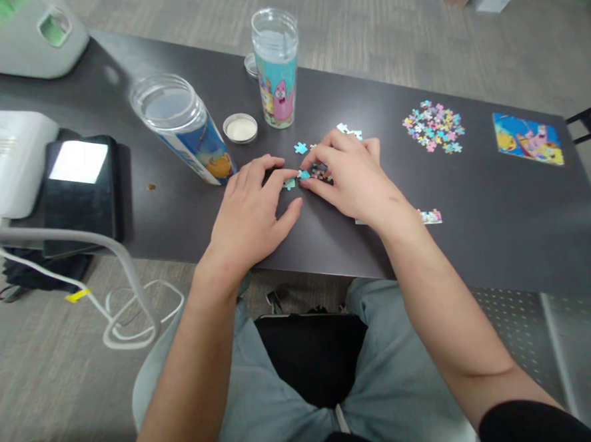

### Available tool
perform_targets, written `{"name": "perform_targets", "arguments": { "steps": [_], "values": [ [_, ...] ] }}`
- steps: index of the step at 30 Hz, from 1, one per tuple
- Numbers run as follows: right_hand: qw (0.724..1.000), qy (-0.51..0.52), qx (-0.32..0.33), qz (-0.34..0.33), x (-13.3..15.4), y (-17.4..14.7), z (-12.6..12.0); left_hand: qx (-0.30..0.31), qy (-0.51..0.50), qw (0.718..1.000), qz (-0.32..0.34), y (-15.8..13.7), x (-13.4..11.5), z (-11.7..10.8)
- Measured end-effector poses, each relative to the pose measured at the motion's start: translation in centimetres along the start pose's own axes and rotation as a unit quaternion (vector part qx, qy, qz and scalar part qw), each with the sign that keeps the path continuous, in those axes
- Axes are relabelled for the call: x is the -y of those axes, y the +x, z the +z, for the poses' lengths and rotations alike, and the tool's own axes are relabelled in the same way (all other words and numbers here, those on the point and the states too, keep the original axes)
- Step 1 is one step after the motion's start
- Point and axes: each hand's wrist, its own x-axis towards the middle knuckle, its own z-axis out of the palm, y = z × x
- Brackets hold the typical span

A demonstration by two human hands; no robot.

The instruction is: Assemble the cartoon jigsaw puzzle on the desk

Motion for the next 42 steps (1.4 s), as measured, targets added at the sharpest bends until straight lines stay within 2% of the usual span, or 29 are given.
{"name": "perform_targets", "arguments": {
  "steps": [11, 19, 30, 34, 37, 42],
  "values": [
    [0.999, 0.043, 0.031, -0.009, 0.1, 0.2, -0.2, -0.018, -0.004, 1.000, 0.005, 0.0, 0.4, 0.3],
    [0.992, 0.106, 0.051, -0.047, 0.2, 0.1, -0.5, -0.023, -0.007, 1.000, 0.003, 0.1, 0.4, 0.5],
    [0.976, 0.170, 0.044, -0.128, -0.6, 0.3, 1.0, -0.031, -0.047, 0.998, 0.006, 0.4, 1.5, 0.7],
    [0.951, 0.268, -0.003, -0.153, -1.7, -0.1, -0.4, -0.037, -0.067, 0.997, 0.019, 0.8, 1.5, 0.4],
    [0.937, 0.333, -0.038, -0.097, -3.8, -1.1, -2.7, -0.050, -0.068, 0.996, 0.025, 1.4, 0.4, -0.1],
    [0.942, 0.326, -0.066, 0.037, -8.0, -3.0, -5.3, -0.017, -0.057, 0.997, 0.043, 2.7, -3.5, 0.7]
  ]
}}
